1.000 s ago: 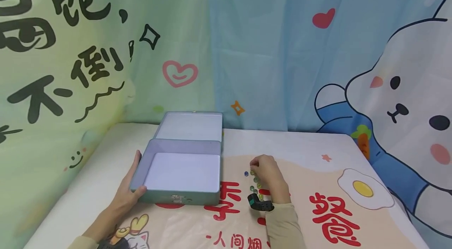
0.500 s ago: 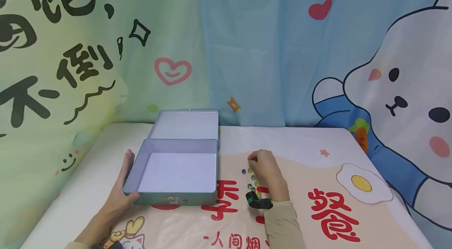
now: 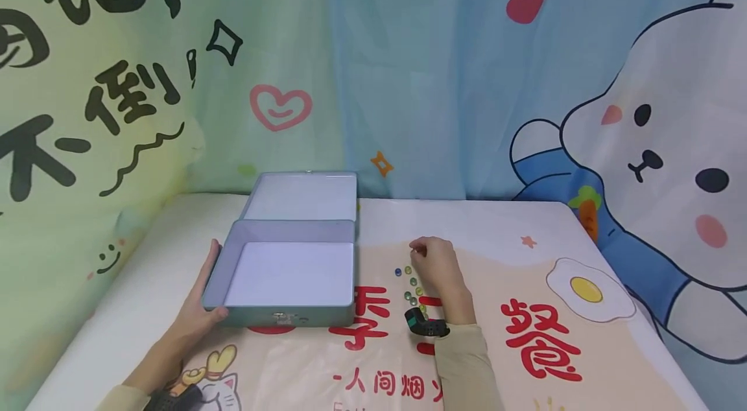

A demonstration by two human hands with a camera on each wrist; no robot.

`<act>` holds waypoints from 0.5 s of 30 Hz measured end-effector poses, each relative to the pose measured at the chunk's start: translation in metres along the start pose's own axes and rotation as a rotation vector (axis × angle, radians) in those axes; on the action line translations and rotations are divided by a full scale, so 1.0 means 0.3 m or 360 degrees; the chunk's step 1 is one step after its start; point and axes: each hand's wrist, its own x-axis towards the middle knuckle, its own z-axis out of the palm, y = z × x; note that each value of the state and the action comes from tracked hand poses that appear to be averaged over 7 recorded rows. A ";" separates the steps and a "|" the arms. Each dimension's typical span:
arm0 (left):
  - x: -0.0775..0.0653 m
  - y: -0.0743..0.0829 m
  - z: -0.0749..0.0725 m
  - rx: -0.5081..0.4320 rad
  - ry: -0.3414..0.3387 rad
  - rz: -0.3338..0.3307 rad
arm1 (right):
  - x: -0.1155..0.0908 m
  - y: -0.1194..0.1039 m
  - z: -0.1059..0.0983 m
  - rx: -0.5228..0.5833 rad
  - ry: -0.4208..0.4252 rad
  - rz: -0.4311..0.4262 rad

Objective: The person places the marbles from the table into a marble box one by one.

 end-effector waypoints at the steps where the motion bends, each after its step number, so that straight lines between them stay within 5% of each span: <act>1: 0.008 -0.001 -0.001 0.0015 0.0005 -0.0004 | 0.006 0.000 -0.005 0.0001 0.0011 -0.0015; 7: 0.030 0.007 -0.003 0.0041 0.0006 -0.0067 | 0.022 -0.011 -0.033 0.0007 0.0054 -0.0057; 15: 0.002 0.028 0.014 0.0051 0.0043 -0.0138 | -0.006 -0.020 -0.058 0.0064 0.0150 -0.0054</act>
